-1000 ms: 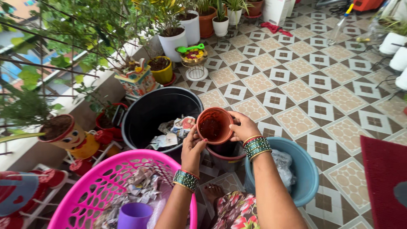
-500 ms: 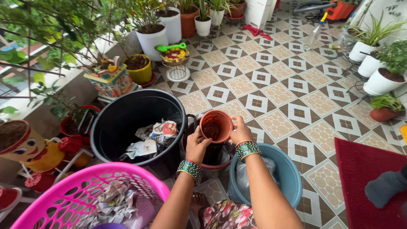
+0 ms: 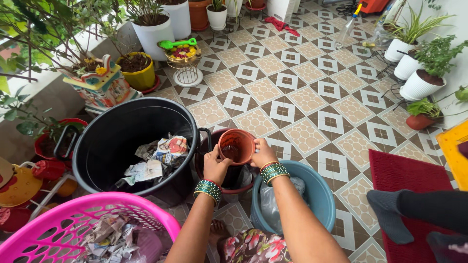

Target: The person sorts various items from a pink basket into nearby buckets. They handle a small terracotta pot, a purple plastic cup, crumpled paper, a plastic bottle, and a white cup, placing each into a black or maroon bucket.

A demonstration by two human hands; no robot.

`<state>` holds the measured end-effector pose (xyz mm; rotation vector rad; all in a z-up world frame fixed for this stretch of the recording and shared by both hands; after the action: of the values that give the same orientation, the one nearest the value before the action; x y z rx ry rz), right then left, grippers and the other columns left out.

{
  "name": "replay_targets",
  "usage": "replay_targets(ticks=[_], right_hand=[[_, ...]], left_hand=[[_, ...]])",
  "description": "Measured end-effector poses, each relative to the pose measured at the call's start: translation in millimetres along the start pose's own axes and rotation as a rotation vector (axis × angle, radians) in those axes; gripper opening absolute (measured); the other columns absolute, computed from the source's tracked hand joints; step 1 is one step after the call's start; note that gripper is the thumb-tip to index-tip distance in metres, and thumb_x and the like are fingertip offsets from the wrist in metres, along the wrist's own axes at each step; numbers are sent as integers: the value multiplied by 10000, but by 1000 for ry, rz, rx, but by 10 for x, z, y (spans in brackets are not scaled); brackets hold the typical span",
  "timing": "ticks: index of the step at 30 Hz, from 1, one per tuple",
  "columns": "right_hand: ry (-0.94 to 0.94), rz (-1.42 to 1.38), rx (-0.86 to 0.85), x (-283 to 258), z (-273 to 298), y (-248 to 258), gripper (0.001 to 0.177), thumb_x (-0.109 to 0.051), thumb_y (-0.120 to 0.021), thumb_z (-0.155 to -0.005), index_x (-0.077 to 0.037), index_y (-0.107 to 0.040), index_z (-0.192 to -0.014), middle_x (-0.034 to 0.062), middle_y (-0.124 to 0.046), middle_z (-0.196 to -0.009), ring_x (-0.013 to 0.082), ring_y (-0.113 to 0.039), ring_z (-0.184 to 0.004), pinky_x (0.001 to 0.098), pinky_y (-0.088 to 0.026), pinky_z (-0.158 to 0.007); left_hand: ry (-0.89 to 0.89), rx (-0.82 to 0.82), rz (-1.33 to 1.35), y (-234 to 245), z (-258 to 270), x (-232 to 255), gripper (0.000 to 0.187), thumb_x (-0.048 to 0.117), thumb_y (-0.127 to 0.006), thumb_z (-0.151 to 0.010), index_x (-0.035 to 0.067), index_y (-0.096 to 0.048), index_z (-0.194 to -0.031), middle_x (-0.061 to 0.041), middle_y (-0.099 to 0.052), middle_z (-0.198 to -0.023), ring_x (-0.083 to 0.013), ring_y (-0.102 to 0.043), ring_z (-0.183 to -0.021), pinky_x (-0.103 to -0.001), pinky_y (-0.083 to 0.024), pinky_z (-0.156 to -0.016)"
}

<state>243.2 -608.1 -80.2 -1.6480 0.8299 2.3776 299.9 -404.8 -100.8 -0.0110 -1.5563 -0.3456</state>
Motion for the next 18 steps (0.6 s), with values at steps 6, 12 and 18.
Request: replay_targets(ticks=[6, 12, 18], right_hand=[[3, -33, -120, 256, -130, -159, 719, 64, -686, -768, -77, -449, -1433, 105, -552, -1406, 247, -751, -997, 352, -660, -709], [-122, 36, -338, 493, -116, -332, 573, -22, -655, -839, -41, -605, -1409, 142, -741, -1020, 208, -734, -848, 318, -639, -694], [-194, 374, -365, 489, -27, -383, 581, -122, -737, -867, -79, -572, -1422, 95, -766, -994, 173, -738, -844, 332, -621, -710]], left_hand=[[-31, 52, -321, 83, 8, -135, 826, 281, -755, -707, 55, -516, -1465, -154, -577, -1261, -317, -599, -1176, -367, -473, -1029], [96, 5, -494, 55, 119, -97, 776, 285, -706, -770, 84, -492, -1488, -159, -548, -1321, -363, -576, -1197, -435, -466, -1050], [24, -3, -625, -115, 240, -55, 701, 219, -704, -757, 23, -546, -1411, -245, -250, -1611, -448, -480, -1309, -451, -398, -1125]])
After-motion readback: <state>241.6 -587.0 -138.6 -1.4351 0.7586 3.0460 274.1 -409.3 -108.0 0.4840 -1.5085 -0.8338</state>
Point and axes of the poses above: each hand's wrist, its own z-axis away from the middle knuckle, its own y-axis out of the back of the hand, x = y × z, the point moved 5 cm from there along -z, towards the middle knuckle
